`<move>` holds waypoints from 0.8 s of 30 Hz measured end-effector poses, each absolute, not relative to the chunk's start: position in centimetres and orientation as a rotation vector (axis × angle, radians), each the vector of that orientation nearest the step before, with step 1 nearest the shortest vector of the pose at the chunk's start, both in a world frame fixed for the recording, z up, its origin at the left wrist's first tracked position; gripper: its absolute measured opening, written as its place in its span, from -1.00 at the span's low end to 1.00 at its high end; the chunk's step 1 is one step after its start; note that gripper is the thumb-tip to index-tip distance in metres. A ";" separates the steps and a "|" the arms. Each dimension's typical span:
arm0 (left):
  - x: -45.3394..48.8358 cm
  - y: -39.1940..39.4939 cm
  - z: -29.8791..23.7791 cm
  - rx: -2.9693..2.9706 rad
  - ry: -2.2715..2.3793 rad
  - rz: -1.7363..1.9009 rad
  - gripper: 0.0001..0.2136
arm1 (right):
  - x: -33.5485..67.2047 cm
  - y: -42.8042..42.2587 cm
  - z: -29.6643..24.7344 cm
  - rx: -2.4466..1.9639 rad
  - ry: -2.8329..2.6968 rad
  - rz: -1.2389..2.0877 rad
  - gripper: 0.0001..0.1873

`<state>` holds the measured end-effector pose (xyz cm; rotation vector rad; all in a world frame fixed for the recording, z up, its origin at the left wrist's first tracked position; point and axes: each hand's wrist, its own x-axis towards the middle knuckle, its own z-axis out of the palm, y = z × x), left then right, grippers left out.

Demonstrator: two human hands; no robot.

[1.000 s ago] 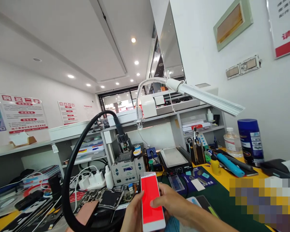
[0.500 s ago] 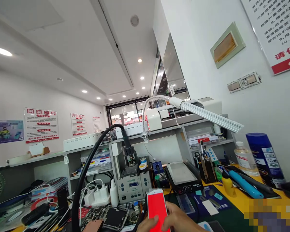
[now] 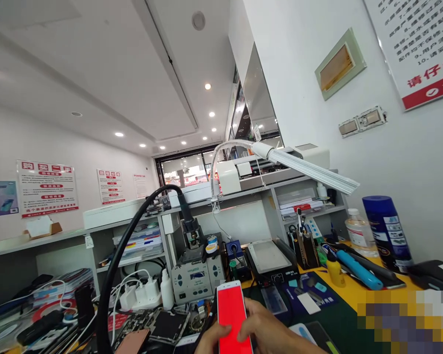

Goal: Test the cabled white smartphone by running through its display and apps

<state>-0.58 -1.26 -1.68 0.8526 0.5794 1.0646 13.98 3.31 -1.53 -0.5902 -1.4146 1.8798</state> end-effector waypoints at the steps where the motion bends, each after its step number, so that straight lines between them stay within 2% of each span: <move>1: -0.6 -1.1 -2.0 0.825 0.582 1.061 -0.44 | 14.2 3.2 -1.6 -0.655 -1.408 1.891 -0.36; 5: -0.4 -1.1 -2.9 0.681 0.601 1.105 -0.36 | 15.1 2.8 -1.0 -0.749 -1.452 1.901 -0.28; 11: -0.4 -2.1 -2.4 0.701 0.738 1.139 -0.51 | 15.6 2.5 -0.1 -0.730 -1.503 1.983 -0.23; 16: -0.5 -2.2 -2.3 0.892 0.840 1.117 -0.53 | 15.7 2.7 -0.2 -0.731 -1.503 1.965 -0.27; 24: -1.1 -1.8 -2.6 0.700 0.673 1.073 -0.49 | 15.6 2.8 -0.3 -0.769 -1.482 1.968 -0.29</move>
